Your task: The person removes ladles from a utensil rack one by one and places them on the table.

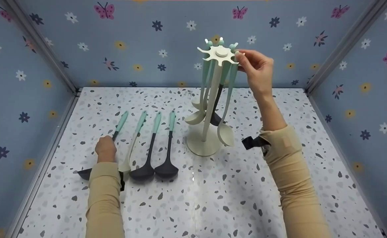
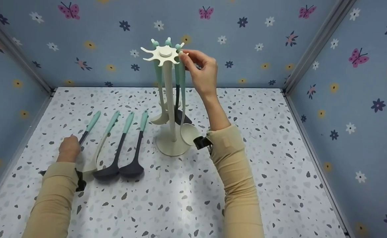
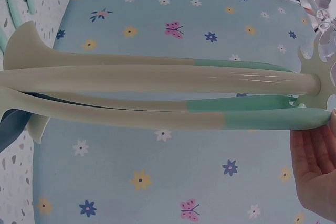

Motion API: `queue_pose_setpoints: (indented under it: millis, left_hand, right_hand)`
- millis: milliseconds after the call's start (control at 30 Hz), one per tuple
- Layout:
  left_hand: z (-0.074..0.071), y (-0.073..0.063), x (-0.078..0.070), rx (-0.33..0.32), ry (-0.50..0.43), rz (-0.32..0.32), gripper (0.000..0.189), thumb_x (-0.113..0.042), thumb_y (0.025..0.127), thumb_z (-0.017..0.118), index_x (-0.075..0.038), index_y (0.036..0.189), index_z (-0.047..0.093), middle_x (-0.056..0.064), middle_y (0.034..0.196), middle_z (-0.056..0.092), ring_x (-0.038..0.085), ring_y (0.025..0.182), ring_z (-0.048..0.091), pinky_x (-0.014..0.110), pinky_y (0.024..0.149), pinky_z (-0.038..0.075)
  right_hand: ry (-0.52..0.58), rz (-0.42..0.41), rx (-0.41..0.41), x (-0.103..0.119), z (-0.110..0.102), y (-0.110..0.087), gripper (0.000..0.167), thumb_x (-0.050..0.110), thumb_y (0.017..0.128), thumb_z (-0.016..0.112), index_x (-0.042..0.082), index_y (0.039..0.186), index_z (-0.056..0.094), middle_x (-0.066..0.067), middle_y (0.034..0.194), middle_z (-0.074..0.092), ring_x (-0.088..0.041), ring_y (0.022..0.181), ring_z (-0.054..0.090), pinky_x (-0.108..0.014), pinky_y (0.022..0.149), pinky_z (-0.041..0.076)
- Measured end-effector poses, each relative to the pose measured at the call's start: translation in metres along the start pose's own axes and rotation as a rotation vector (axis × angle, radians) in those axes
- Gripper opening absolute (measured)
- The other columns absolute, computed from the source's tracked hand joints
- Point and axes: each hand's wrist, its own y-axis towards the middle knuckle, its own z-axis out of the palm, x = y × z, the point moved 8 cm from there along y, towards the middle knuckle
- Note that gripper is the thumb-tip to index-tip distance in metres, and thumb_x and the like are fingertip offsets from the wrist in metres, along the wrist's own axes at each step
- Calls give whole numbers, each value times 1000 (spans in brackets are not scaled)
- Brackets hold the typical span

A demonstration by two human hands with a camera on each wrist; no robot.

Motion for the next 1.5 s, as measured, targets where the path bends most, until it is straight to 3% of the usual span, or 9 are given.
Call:
queue_pose_setpoints:
  millis: [333, 700, 933, 1167, 1500]
  left_hand:
    - [-6, -6, -4, 27, 16, 36, 24, 5, 87, 39, 18, 104, 50, 35, 100, 52, 44, 92, 53, 50, 75, 44]
    - [-31, -20, -37, -59, 8, 129, 27, -6, 89, 46, 17, 102, 52, 31, 93, 53, 41, 86, 55, 50, 72, 44]
    - [-50, -31, -65, -144, -6, 216, 30, -8, 88, 50, 19, 101, 53, 31, 91, 50, 40, 83, 53, 49, 72, 44]
    - [-71, -46, -93, -248, -43, 305, 29, -9, 87, 53, 17, 101, 54, 29, 94, 51, 40, 86, 53, 48, 74, 44]
    - [-102, -84, -155, -379, -77, 509, 37, -11, 85, 58, 14, 112, 50, 28, 105, 50, 40, 96, 51, 49, 76, 43]
  right_hand:
    - [-27, -17, 18, 2, 2, 0, 9, -5, 80, 60, -7, 87, 66, -15, 77, 64, -22, 68, 61, -32, 65, 51]
    - [-92, -9, 59, 2, 1, -1, 13, -2, 81, 59, -9, 91, 64, -12, 78, 64, -20, 70, 61, -31, 66, 51]
    - [-205, 19, 98, 9, 5, -9, 14, -4, 83, 57, -13, 93, 61, -4, 81, 64, -17, 71, 61, -30, 65, 51]
    - [-272, 46, 152, 17, 9, -21, 20, -2, 83, 57, -15, 99, 58, -17, 89, 62, -22, 76, 61, -29, 67, 50]
    - [-362, 41, 216, 3, 1, -39, 22, -1, 83, 57, -14, 102, 58, -20, 97, 61, -19, 80, 59, -26, 69, 49]
